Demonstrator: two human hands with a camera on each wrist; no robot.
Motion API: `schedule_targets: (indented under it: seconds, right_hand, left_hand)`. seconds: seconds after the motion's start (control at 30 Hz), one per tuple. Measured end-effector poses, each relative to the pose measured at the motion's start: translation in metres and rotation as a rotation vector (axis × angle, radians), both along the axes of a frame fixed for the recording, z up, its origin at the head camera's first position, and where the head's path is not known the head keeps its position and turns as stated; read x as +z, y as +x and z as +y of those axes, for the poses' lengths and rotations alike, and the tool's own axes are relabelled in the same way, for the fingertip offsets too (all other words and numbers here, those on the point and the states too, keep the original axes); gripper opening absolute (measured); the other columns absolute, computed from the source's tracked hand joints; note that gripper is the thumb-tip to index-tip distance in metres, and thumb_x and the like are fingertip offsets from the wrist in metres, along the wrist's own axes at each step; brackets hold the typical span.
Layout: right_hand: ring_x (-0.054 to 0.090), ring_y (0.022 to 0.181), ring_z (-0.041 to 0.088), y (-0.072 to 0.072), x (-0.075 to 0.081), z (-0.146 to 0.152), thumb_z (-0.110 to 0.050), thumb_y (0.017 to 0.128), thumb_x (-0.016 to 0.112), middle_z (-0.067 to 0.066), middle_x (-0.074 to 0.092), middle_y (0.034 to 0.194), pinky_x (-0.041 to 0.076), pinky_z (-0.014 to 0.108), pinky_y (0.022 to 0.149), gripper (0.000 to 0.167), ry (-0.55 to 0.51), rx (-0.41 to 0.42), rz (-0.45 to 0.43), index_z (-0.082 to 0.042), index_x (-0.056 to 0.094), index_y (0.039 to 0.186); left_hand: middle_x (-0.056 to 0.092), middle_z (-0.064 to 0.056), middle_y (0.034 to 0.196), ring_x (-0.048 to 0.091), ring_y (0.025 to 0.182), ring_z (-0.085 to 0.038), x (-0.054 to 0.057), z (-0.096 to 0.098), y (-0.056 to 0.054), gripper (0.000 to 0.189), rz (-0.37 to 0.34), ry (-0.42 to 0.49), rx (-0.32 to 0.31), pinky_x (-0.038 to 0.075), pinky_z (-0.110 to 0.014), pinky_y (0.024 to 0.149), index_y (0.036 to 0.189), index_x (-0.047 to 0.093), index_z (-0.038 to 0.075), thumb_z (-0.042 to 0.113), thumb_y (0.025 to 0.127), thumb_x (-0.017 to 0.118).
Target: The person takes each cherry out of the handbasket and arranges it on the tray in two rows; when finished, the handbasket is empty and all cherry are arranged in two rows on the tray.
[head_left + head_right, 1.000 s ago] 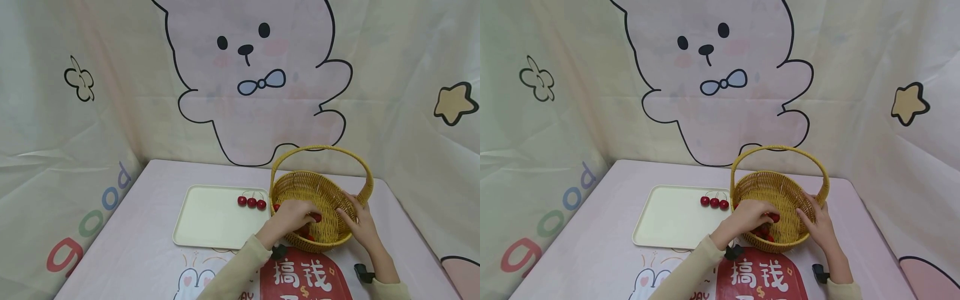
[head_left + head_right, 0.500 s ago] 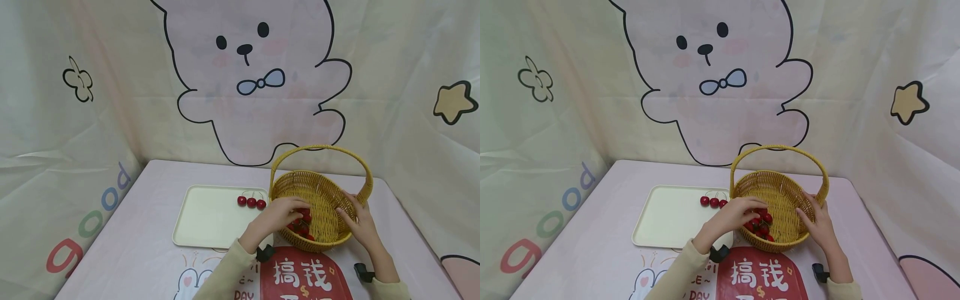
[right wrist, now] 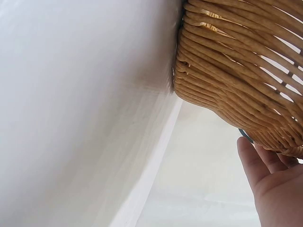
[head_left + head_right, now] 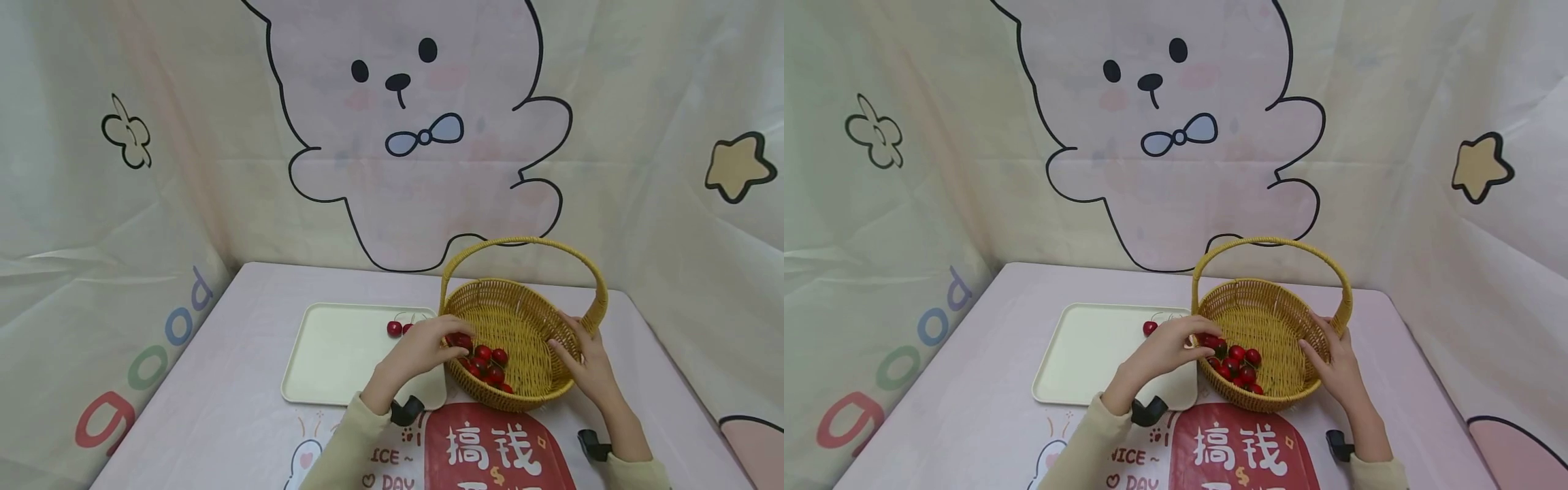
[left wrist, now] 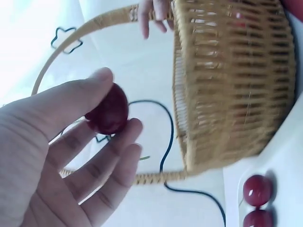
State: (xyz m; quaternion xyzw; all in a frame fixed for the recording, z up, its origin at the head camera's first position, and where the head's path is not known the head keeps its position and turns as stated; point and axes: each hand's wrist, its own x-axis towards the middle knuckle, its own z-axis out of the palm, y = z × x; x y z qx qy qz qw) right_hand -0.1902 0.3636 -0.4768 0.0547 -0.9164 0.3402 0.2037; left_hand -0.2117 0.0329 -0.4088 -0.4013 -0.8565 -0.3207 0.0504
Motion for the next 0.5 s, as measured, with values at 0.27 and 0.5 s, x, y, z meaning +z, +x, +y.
schedule_targets:
  seconds: [0.27,0.5]
  right_hand:
    - [0.036,0.115,0.051,-0.001,0.000,-0.001,-0.020,0.090,0.060,0.026,0.034,0.126,0.030,0.074,0.080,0.059,0.004,-0.001,-0.001,-0.021,0.035,0.143]
    - [0.036,0.114,0.050,0.001,0.002,-0.002,-0.022,0.090,0.060,0.027,0.032,0.127,0.030,0.073,0.080,0.060,0.004,-0.012,-0.020,-0.021,0.034,0.144]
  left_hand:
    - [0.059,0.004,0.117,0.057,0.087,-0.005,0.002,-0.029,-0.011,0.037,-0.034,-0.011,0.059,0.047,-0.014,0.071,0.122,0.061,0.017,0.024,0.086,0.067]
    - [0.057,0.002,0.117,0.061,0.094,-0.009,-0.003,-0.049,-0.023,0.042,-0.127,-0.004,0.107,0.050,-0.020,0.077,0.123,0.060,0.013,0.022,0.083,0.069]
